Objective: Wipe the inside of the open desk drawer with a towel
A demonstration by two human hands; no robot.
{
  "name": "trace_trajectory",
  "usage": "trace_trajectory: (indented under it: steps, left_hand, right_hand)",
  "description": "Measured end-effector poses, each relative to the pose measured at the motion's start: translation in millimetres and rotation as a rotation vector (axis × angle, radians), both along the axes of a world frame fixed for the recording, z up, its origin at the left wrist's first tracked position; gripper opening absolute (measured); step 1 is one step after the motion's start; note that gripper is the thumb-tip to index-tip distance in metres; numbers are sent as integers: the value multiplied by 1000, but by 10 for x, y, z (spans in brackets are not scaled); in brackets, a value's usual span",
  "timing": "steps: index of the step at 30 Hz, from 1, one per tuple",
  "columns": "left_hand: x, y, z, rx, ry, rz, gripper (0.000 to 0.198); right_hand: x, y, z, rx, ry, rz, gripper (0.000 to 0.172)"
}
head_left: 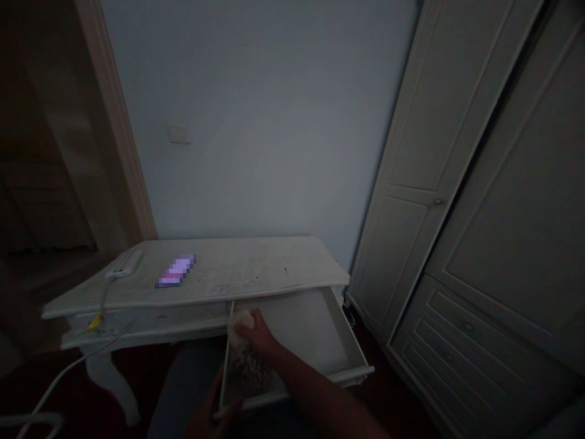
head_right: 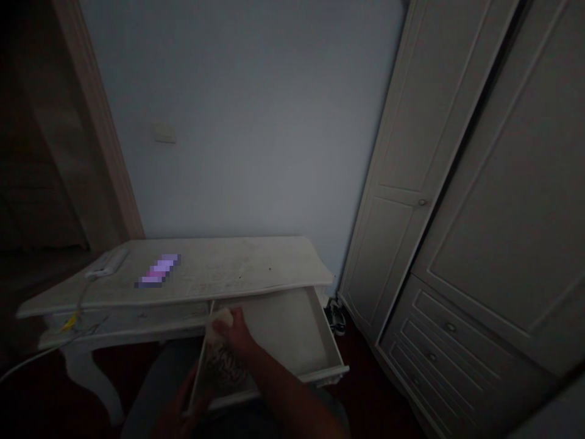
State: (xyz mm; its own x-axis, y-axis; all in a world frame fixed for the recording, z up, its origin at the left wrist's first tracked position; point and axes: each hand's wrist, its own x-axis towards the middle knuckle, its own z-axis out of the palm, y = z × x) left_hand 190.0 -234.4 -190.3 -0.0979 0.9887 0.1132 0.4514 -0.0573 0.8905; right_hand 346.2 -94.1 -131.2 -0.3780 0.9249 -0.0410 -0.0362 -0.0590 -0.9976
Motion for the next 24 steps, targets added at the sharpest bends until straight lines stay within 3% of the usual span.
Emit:
trace_trajectory:
  steps: [4,12,19,24]
  left_hand:
    - [-46,-66,-57,-66,-32,31,79]
    - [-34,-38,-254,46,-12,21,77]
    - [-49,-100,-112,154,100,41,79]
    - [-71,-70,-274,213,249,89,82]
  right_hand:
    - [110,-82,-36,23,-31,44,58]
    - [434,-283,-40,78,-223,379,41]
    - [522,-213,190,360,-634,592,49]
    - [1005,-204,367,374,-785,609,48]
